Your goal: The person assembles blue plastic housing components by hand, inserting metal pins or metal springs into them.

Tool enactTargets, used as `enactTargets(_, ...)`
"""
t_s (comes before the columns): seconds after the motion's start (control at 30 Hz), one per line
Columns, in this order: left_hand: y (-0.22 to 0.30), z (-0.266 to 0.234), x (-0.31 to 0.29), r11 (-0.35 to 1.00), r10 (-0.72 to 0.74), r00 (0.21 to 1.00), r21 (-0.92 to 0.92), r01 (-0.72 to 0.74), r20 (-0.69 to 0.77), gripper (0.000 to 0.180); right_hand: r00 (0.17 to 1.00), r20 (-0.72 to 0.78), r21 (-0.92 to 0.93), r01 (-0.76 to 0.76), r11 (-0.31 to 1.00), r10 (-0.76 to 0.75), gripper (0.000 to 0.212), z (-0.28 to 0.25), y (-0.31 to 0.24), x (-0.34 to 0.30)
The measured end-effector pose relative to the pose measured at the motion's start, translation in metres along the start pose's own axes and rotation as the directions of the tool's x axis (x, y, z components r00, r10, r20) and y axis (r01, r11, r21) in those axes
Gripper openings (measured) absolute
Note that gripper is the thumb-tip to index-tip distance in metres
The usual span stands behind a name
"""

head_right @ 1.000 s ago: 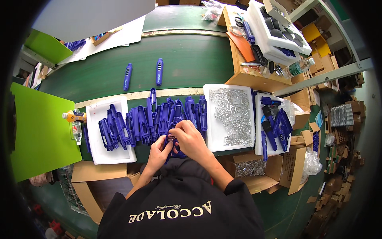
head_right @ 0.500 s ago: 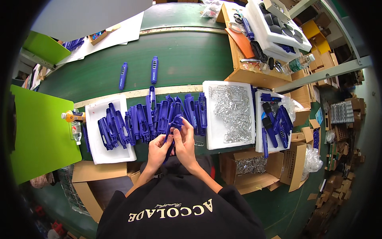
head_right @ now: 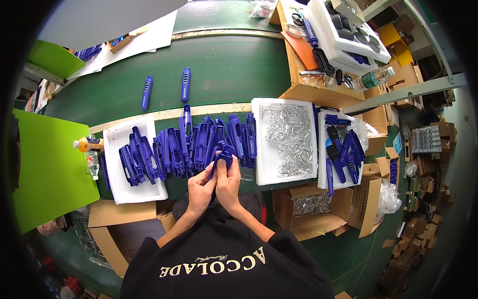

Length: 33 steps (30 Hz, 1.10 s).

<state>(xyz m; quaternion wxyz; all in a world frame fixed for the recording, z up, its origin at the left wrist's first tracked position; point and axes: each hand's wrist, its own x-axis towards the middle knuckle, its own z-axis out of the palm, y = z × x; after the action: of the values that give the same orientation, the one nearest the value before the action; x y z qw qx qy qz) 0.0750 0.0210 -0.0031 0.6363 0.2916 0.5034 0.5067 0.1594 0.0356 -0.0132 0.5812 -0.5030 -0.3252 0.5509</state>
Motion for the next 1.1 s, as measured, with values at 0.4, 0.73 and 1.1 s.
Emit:
enactTargets(0.4,-0.001,-0.005,0.006,0.949,0.077,0.984,0.291,-0.121,0.158,0.046,0.998,0.054,0.112,-0.038,0.993,0.032,0.035,-0.007,-0.005,0.022)
enactTargets(0.73,0.023,-0.012,-0.003,0.978,-0.001,0.990,0.206,-0.029,0.144,0.073,0.960,0.268,0.183,-0.133,0.974,0.080,0.024,-0.030,-0.017,0.016)
enactTargets(1.1,0.037,-0.011,-0.008,0.988,-0.120,0.990,0.110,0.111,0.078,0.073,0.953,0.280,0.220,-0.180,0.959,0.114,0.023,-0.028,-0.015,0.016)
